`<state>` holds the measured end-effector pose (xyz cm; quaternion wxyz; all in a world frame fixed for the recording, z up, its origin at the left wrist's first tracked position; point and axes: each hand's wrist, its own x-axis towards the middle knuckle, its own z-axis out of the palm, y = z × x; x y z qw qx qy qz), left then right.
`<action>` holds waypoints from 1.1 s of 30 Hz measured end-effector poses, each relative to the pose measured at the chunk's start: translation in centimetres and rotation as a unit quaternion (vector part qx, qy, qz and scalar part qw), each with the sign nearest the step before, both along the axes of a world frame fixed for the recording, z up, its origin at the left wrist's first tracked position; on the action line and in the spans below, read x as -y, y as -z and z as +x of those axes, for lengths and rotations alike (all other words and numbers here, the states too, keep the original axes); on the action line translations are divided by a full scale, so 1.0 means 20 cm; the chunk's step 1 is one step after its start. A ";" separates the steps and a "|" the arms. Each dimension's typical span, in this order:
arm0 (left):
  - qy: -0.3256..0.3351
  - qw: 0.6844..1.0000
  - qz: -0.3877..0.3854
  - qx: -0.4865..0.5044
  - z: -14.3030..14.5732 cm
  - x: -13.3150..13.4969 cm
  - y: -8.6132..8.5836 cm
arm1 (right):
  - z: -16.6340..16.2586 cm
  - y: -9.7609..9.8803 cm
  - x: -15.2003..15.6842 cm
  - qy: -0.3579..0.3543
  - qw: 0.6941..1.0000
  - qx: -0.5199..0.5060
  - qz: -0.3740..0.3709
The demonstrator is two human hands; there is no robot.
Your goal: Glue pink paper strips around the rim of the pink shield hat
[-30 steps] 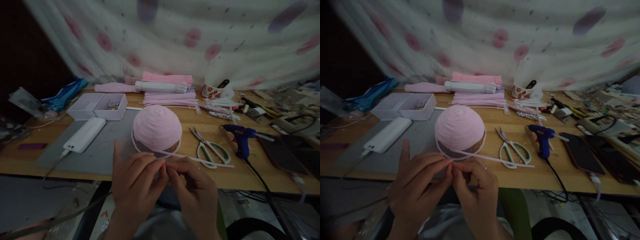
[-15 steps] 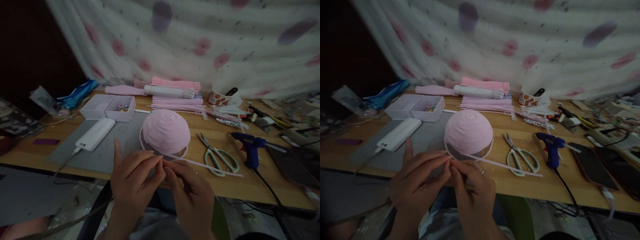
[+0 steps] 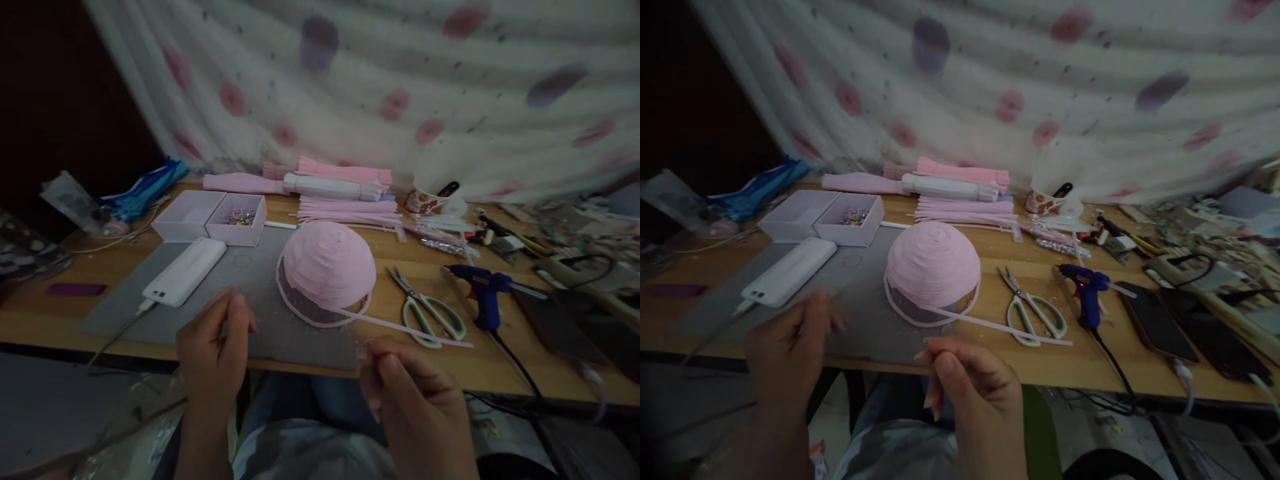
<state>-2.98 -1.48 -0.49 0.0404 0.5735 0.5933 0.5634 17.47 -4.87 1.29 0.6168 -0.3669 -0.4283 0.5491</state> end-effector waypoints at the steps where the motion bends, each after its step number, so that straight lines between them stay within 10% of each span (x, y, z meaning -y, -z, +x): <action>1: -0.014 0.999 -0.007 -0.034 0.01 0.00 -0.01 | 0.00 0.00 0.00 -0.007 1.000 -0.010 -0.012; 5: -0.063 0.990 0.026 -0.127 0.02 0.00 -0.03 | 0.01 0.03 -0.01 -0.029 0.999 -0.036 -0.007; 8: 0.017 0.991 0.020 -0.131 0.06 0.01 -0.01 | 0.03 0.04 -0.02 -0.025 0.999 -0.040 0.008; 11: 0.093 0.985 -0.024 -0.144 0.12 0.03 0.05 | 0.09 0.03 -0.05 0.033 0.999 -0.012 0.010; 21: 0.047 0.973 -0.160 -0.160 0.33 -0.01 0.27 | 0.33 0.12 -0.14 0.203 0.971 0.109 0.061; 33: 0.099 0.986 -0.020 -0.130 0.27 0.00 0.07 | 0.37 0.10 -0.19 0.240 0.945 0.151 0.162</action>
